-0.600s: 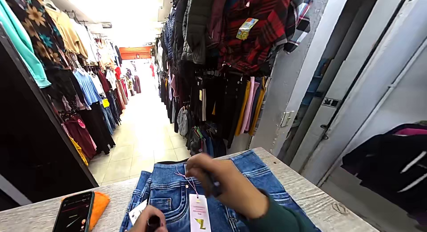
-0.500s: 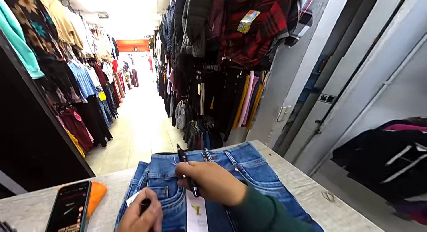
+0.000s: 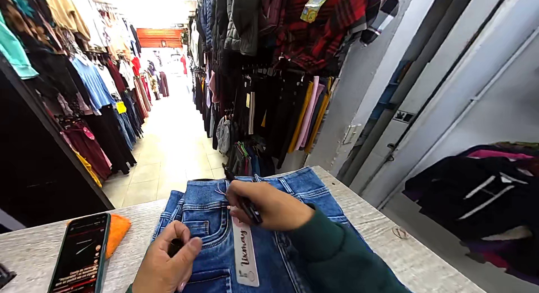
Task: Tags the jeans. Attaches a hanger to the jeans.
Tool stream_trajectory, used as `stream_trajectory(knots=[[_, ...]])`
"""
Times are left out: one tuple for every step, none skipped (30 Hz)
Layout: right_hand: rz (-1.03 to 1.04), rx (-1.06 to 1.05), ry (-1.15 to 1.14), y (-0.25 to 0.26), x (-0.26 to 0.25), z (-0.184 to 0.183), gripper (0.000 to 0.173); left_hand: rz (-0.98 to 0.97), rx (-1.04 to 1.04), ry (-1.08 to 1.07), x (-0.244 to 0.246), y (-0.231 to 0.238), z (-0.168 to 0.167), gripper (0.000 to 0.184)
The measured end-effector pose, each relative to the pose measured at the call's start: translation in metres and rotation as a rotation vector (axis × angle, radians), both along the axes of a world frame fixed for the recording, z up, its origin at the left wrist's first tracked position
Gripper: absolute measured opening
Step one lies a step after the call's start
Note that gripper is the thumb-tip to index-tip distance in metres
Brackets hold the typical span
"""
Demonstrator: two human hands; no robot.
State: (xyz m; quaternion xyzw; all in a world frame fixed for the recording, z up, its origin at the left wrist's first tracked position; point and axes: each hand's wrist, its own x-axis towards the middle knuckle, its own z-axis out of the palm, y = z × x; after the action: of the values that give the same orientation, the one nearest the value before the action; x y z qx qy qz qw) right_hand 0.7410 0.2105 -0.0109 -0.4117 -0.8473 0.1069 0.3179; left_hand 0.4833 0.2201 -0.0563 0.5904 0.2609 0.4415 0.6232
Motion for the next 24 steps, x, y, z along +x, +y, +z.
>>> stream_trajectory(knots=[[0.027,-0.001,0.064,0.000,0.002,0.000,0.015,0.060,0.079,0.089,-0.001,-0.002,0.002,0.019],[0.044,-0.025,0.110,0.001,0.002,-0.003,0.017,0.123,0.193,0.194,-0.002,-0.004,0.003,0.019],[0.064,-0.053,0.135,0.004,0.001,-0.007,0.019,0.178,0.342,0.289,-0.003,-0.005,0.001,0.020],[0.087,-0.077,0.138,0.007,-0.002,-0.012,0.020,0.212,0.515,0.353,-0.003,-0.005,-0.001,0.023],[0.109,-0.094,0.120,0.009,-0.005,-0.018,0.022,0.215,0.676,0.389,-0.001,-0.003,-0.004,0.024],[0.123,-0.100,0.082,0.011,-0.008,-0.021,0.024,0.185,0.801,0.411,0.000,-0.001,-0.007,0.024],[0.112,-0.097,0.036,0.010,-0.010,-0.021,0.028,0.131,0.882,0.430,0.001,0.000,-0.010,0.025],[0.067,-0.083,-0.002,0.009,-0.012,-0.021,0.032,0.070,0.936,0.444,0.002,0.000,-0.014,0.026],[-0.009,-0.034,-0.026,0.008,-0.012,-0.021,0.037,0.017,0.976,0.450,0.003,0.001,-0.019,0.024],[-0.105,0.045,-0.034,0.007,-0.010,-0.020,0.039,-0.020,1.013,0.443,0.004,0.002,-0.024,0.022],[-0.189,0.134,-0.015,0.008,-0.006,-0.019,0.041,-0.025,1.056,0.433,0.005,0.004,-0.028,0.021],[-0.239,0.219,0.039,0.007,-0.002,-0.016,0.039,-0.006,1.098,0.424,0.006,0.004,-0.031,0.020],[-0.257,0.291,0.132,0.005,0.002,-0.012,0.033,0.029,1.137,0.423,0.008,0.004,-0.033,0.019],[-0.247,0.306,0.276,0.003,0.004,-0.007,0.028,0.059,1.173,0.430,0.009,0.004,-0.035,0.020],[-0.214,0.262,0.444,-0.002,0.004,-0.001,0.028,0.070,1.204,0.435,0.010,0.004,-0.036,0.022],[-0.181,0.195,0.606,-0.008,0.002,0.006,0.036,0.060,1.234,0.440,0.011,0.003,-0.037,0.026],[-0.151,0.114,0.728,-0.015,0.000,0.013,0.046,0.034,1.250,0.446,0.012,0.001,-0.039,0.028],[-0.123,0.034,0.802,-0.022,-0.002,0.018,0.053,0.004,1.246,0.452,0.014,-0.001,-0.040,0.029],[-0.101,-0.052,0.820,-0.028,-0.002,0.023,0.055,-0.013,1.232,0.464,0.016,-0.002,-0.040,0.030],[-0.082,-0.140,0.789,-0.032,0.000,0.024,0.053,-0.022,1.204,0.484,0.017,-0.004,-0.040,0.031],[-0.071,-0.220,0.745,-0.037,0.001,0.021,0.048,-0.024,1.165,0.506,0.016,-0.007,-0.041,0.034],[-0.084,-0.271,0.713,-0.041,0.001,0.013,0.038,-0.019,1.128,0.529,0.016,-0.009,-0.041,0.036],[-0.114,-0.304,0.691,-0.044,0.001,0.003,0.027,-0.022,1.089,0.551,0.016,-0.011,-0.041,0.039],[-0.140,-0.334,0.681,-0.047,0.000,-0.008,0.021,-0.031,1.056,0.568,0.015,-0.011,-0.040,0.041]])
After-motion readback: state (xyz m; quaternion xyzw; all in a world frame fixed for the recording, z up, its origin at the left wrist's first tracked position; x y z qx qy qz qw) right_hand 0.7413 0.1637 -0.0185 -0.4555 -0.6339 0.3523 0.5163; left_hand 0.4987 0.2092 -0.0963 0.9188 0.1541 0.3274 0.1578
